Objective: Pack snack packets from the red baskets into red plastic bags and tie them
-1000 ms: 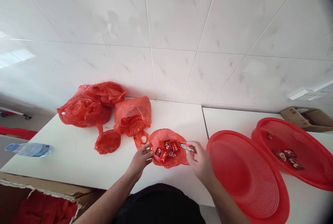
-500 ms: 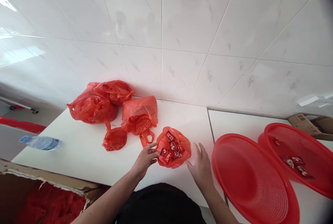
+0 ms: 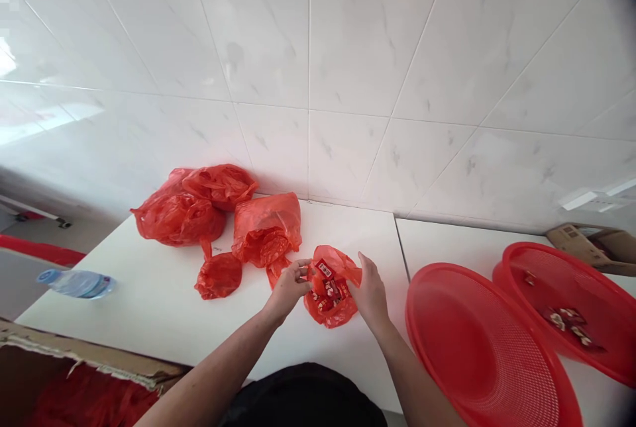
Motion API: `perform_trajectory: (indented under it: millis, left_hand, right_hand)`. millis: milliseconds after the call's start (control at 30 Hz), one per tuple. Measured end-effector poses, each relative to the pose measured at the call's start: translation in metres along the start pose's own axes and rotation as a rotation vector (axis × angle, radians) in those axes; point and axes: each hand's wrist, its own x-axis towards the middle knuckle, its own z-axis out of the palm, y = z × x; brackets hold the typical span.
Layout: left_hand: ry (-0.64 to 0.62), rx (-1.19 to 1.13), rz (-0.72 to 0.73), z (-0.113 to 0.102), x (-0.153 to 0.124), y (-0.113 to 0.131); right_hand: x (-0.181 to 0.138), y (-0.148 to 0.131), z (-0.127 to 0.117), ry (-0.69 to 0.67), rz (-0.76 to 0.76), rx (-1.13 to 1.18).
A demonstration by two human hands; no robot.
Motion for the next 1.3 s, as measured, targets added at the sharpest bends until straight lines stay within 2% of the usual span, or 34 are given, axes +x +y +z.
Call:
perform_trajectory:
  millis: [100, 167, 233, 300, 367, 500, 600, 767, 933, 1133, 1233, 1300]
  left_hand:
    - [0.025, 0.004, 0.057, -0.001, -0.004, 0.017]
    - [0.064, -0.015, 0.126, -0.003, -0.013, 0.034]
    - [0.072, -0.038, 0.217, -0.006, -0.025, 0.051]
    - [0.051, -0.026, 0.280, -0.010, -0.033, 0.064]
    - [0.046, 0.043, 0.279, -0.016, -0.036, 0.067]
    - [0.121, 0.273, 0.204, -0.028, -0.032, 0.050]
    - [0.143, 0.416, 0.203, -0.033, -0.035, 0.039]
    - [0.172, 0.627, 0.338, -0.030, -0.049, 0.049]
    - [0.171, 0.640, 0.449, -0.025, -0.050, 0.062]
    - [0.029, 0.649, 0.445, -0.013, -0.052, 0.055]
    - [-0.036, 0.685, 0.446, -0.007, -0.053, 0.051]
    - [-0.007, 0.676, 0.445, -0.004, -0.051, 0.050]
  right_hand:
    - [0.005, -0.004, -0.018, -0.066, 0.110, 0.115]
    - [0.001, -0.008, -0.038, 0.000, 0.247, 0.245]
    - [-0.008, -0.013, -0.061, 0.128, 0.354, 0.379]
    - [-0.019, -0.015, -0.079, 0.195, 0.394, 0.479]
    - [-0.028, -0.014, -0.088, 0.170, 0.395, 0.534]
    - [-0.041, -0.004, -0.077, -0.003, 0.382, 0.581]
    - [-0.047, -0.003, -0.066, -0.043, 0.362, 0.655]
    - [-0.048, -0.019, -0.073, -0.069, 0.323, 0.768]
    - [-0.043, -0.028, -0.081, -0.033, 0.314, 0.881]
    - [-0.044, -0.020, -0.066, -0.095, 0.401, 0.964]
    - [-0.044, -0.016, -0.063, -0.036, 0.452, 0.912]
    - [-0.041, -0.014, -0.065, 0.017, 0.480, 0.884]
